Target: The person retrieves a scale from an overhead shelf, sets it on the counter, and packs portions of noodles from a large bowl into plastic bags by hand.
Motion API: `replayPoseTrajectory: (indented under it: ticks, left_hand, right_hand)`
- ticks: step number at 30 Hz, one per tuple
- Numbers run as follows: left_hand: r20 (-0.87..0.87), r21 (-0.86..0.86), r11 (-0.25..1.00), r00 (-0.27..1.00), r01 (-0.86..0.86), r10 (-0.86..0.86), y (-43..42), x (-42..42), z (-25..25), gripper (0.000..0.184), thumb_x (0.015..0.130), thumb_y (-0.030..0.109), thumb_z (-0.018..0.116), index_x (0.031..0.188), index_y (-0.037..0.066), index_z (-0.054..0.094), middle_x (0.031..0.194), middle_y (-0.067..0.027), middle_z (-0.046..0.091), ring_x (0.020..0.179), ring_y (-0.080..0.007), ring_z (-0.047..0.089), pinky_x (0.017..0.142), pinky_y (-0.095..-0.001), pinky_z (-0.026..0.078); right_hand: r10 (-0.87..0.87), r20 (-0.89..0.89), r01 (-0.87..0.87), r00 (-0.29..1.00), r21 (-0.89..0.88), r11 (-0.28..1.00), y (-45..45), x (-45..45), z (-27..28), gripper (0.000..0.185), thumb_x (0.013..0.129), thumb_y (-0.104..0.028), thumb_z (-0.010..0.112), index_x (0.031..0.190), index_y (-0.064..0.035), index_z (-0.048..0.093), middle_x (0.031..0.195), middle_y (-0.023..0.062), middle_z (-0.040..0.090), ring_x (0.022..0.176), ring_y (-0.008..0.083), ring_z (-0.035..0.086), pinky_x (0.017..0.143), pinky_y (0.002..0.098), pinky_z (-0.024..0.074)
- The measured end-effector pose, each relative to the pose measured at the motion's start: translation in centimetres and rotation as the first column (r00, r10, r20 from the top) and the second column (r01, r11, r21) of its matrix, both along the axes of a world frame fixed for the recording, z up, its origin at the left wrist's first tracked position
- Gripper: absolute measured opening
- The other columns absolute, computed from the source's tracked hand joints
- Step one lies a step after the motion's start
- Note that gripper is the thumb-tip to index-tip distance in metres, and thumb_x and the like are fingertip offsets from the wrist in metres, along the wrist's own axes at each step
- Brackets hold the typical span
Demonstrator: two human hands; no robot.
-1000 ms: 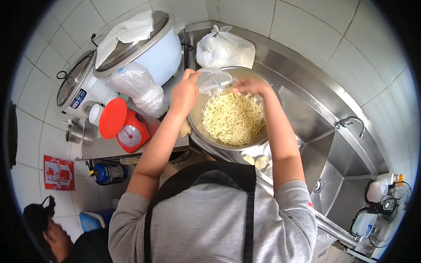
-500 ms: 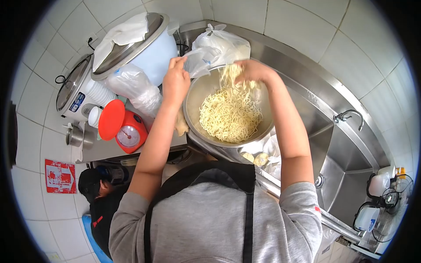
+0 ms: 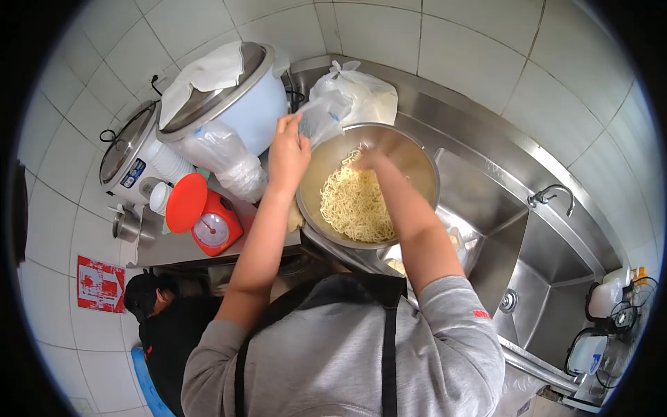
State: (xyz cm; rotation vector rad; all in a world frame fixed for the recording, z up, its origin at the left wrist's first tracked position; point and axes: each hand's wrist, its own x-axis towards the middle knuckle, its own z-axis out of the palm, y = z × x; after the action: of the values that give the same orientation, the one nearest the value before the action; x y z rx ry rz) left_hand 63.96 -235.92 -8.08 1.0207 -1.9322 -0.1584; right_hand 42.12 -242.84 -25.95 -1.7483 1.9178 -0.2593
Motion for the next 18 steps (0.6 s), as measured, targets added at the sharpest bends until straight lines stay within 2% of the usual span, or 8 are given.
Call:
replayPoseTrajectory:
  ticks: [2, 4, 7, 8, 10, 12, 15, 18]
  left_hand:
    - [0.001, 0.064, 0.998, 1.0, 0.008, -0.008, 0.3, 0.2, -0.2, 0.037, 0.076, 0.0, 0.048, 0.113, -0.003, 0.052, 0.112, -0.0157, 0.051, 0.093, -0.0343, 0.057, 0.078, -0.0376, 0.047]
    - [-0.005, 0.077, 0.997, 1.0, -0.012, 0.012, 0.2, 0.3, -0.7, 0.037, 0.077, 0.0, 0.048, 0.114, -0.003, 0.051, 0.113, -0.0156, 0.05, 0.092, -0.0341, 0.057, 0.077, -0.0379, 0.048]
    - [-0.017, 0.099, 0.995, 0.999, -0.034, 0.035, 0.1, 0.6, -1.5, 0.038, 0.077, 0.0, 0.048, 0.114, -0.003, 0.05, 0.114, -0.0144, 0.049, 0.091, -0.034, 0.057, 0.076, -0.0389, 0.048]
    - [-0.023, 0.099, 0.994, 0.999, -0.041, 0.043, -0.1, 0.6, -1.6, 0.038, 0.077, 0.001, 0.048, 0.114, -0.003, 0.05, 0.115, -0.0139, 0.049, 0.09, -0.0339, 0.057, 0.076, -0.0392, 0.048]
    - [0.018, 0.102, 0.992, 0.997, -0.075, 0.073, -0.4, 0.8, -1.8, 0.038, 0.077, 0.0, 0.047, 0.115, -0.002, 0.049, 0.116, -0.0132, 0.048, 0.09, -0.0346, 0.057, 0.075, -0.0401, 0.048]
    - [0.09, 0.093, 0.991, 0.992, -0.095, 0.087, -0.8, 0.7, -2.4, 0.038, 0.077, -0.001, 0.048, 0.115, -0.001, 0.049, 0.116, -0.0133, 0.048, 0.087, -0.0345, 0.058, 0.072, -0.0413, 0.048]
    - [0.259, 0.096, 0.99, 0.963, -0.099, 0.071, -2.1, 0.0, -3.7, 0.038, 0.077, -0.001, 0.049, 0.115, 0.0, 0.048, 0.114, -0.0151, 0.049, 0.083, -0.0341, 0.059, 0.068, -0.0431, 0.049]
    - [0.396, 0.146, 0.989, 0.918, -0.035, -0.026, -2.5, -1.8, -6.0, 0.039, 0.077, -0.002, 0.048, 0.116, 0.0, 0.048, 0.116, -0.0175, 0.05, 0.085, -0.0353, 0.059, 0.072, -0.0439, 0.049]
  right_hand:
    - [-0.167, -0.116, 0.166, 0.979, -0.022, 0.986, 2.7, 3.4, 0.8, 0.075, 0.063, -0.03, 0.074, 0.129, -0.0115, 0.045, 0.126, 0.0154, 0.049, 0.113, 0.0314, 0.047, 0.094, 0.0438, 0.0403]
    - [-0.242, -0.138, 0.237, 0.96, -0.046, 0.97, 4.5, 5.4, 2.3, 0.081, 0.06, -0.031, 0.076, 0.131, -0.0097, 0.043, 0.128, 0.0156, 0.048, 0.117, 0.0337, 0.044, 0.096, 0.0444, 0.0394]
    - [0.041, 0.17, -0.032, 0.985, -0.055, 0.998, 1.2, 2.2, -2.7, 0.072, 0.063, -0.025, 0.073, 0.126, -0.0027, 0.046, 0.113, 0.0184, 0.058, 0.1, 0.0272, 0.058, 0.082, 0.038, 0.0479]
    - [-0.021, 0.342, 0.021, 0.939, 0.004, 1.0, 1.0, 0.8, -3.4, 0.068, 0.063, -0.022, 0.072, 0.124, -0.0021, 0.047, 0.107, 0.0168, 0.06, 0.095, 0.0249, 0.059, 0.078, 0.0365, 0.0487]
    - [-0.162, 0.636, 0.09, 0.754, 0.145, 0.985, 0.8, -1.5, -3.9, 0.061, 0.063, -0.016, 0.069, 0.12, -0.001, 0.05, 0.097, 0.0137, 0.063, 0.083, 0.0205, 0.061, 0.068, 0.0335, 0.0504]
    - [-0.279, 0.699, 0.215, 0.659, 0.181, 0.96, 6.9, -0.3, 7.1, 0.05, 0.063, -0.009, 0.067, 0.111, 0.0008, 0.055, 0.094, 0.0113, 0.062, 0.079, 0.0161, 0.061, 0.064, 0.03, 0.05]
    - [-0.187, 0.88, 0.156, 0.438, 0.13, 0.979, 6.4, -4.1, 5.7, 0.046, 0.065, 0.002, 0.063, 0.11, 0.0011, 0.055, 0.097, 0.0114, 0.063, 0.079, 0.018, 0.063, 0.066, 0.0298, 0.0527]
    - [-0.013, 0.991, 0.1, 0.135, 0.0, 0.995, 9.6, -3.4, 10.8, 0.048, 0.065, 0.007, 0.059, 0.112, 0.0005, 0.054, 0.098, 0.0113, 0.063, 0.081, 0.0186, 0.064, 0.069, 0.028, 0.0546]
